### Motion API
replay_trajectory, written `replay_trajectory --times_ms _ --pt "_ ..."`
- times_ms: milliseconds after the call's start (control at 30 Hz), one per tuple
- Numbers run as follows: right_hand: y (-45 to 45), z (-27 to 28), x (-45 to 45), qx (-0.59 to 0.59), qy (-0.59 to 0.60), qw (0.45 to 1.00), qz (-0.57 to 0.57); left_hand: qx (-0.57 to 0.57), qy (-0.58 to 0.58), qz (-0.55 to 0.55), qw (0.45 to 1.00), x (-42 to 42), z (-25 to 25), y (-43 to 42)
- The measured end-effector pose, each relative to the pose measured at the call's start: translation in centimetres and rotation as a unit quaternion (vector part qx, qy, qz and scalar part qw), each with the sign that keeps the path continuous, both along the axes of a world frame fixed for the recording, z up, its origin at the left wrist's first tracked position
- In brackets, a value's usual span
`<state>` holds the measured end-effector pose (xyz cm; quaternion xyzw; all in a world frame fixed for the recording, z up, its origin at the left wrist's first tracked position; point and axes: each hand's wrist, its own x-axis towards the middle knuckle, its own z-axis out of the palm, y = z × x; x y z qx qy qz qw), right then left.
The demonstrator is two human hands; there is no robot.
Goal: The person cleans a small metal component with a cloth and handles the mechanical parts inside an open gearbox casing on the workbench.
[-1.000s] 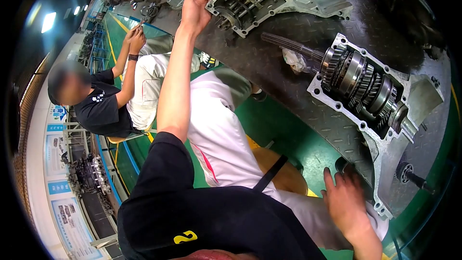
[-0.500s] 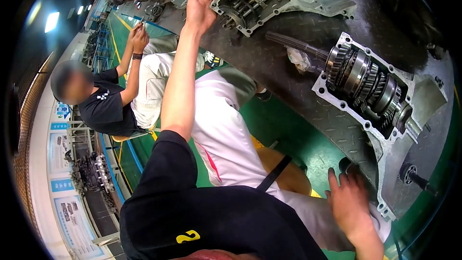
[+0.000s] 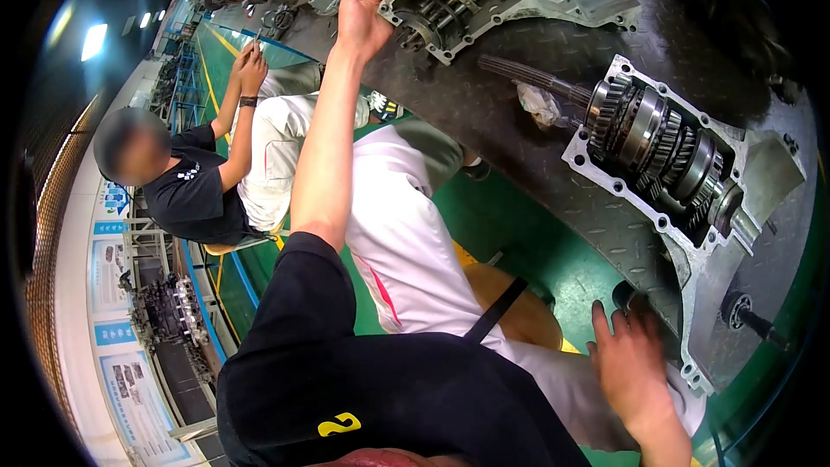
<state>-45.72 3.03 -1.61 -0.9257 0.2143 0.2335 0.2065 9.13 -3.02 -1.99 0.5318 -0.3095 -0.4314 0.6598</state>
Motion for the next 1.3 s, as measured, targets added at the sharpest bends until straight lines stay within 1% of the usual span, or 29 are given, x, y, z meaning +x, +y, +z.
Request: replay_trajectory --times_ms 133,467,533,767,833,933,967,1033,1067,1133,1167,1200,1267,1300 --pt "0.0 -0.1 0.0 -0.022 -0.010 1.000 0.014 0.005 0.011 -0.006 1.000 -0.3 0.1 0.1" --pt "0.0 0.1 0.1 -0.022 -0.018 1.000 0.010 0.006 0.015 -0.003 1.000 -0.5 0.3 0.0" --pt "-0.1 0.3 0.2 -0.002 -0.002 1.000 -0.002 0.012 0.000 0.009 1.000 -0.9 0.4 0.1" --pt "-0.1 0.4 0.3 0.000 0.003 1.000 0.000 0.006 -0.018 -0.003 1.000 -0.2 -0.1 -0.2" --pt "0.0 0.1 0.2 -0.003 -0.007 1.000 -0.003 0.015 0.015 0.006 1.000 -0.1 -0.1 -0.2" --pt "0.0 -0.3 -0.2 -0.030 -0.033 0.999 0.012 -0.003 0.006 -0.007 1.000 0.2 -0.4 -0.4" --pt "0.0 -0.3 0.0 -0.027 -0.034 0.999 0.005 0.000 0.004 -0.014 1.000 0.2 -0.6 -0.4" --pt "-0.5 0.0 1.2 0.033 -0.008 0.998 -0.049 -0.013 0.058 -0.008 0.998 0.5 -0.7 -0.5" --pt "-0.2 0.1 1.8 0.029 -0.010 0.998 -0.053 0.005 0.005 -0.002 1.000 0.5 -0.9 -0.8" --pt "0.1 0.6 2.9 0.145 -0.064 0.986 -0.045 -0.015 0.008 -0.013 1.000 1.6 -1.7 -1.3" --pt "0.2 1.5 4.3 0.191 -0.088 0.977 -0.038 -0.024 0.028 -0.021 0.999 2.2 -2.2 -1.7" --pt "0.4 2.4 5.8 0.179 -0.081 0.980 -0.039 -0.024 0.048 0.008 0.999 1.9 -2.3 -1.9" --pt "0.6 4.3 9.2 0.135 -0.166 0.977 0.019 -0.008 -0.007 0.073 0.997 1.3 -2.0 -2.4" --pt "0.3 5.4 11.3 0.116 -0.195 0.973 0.036 -0.030 -0.059 0.098 0.993 1.9 -2.9 -3.1"
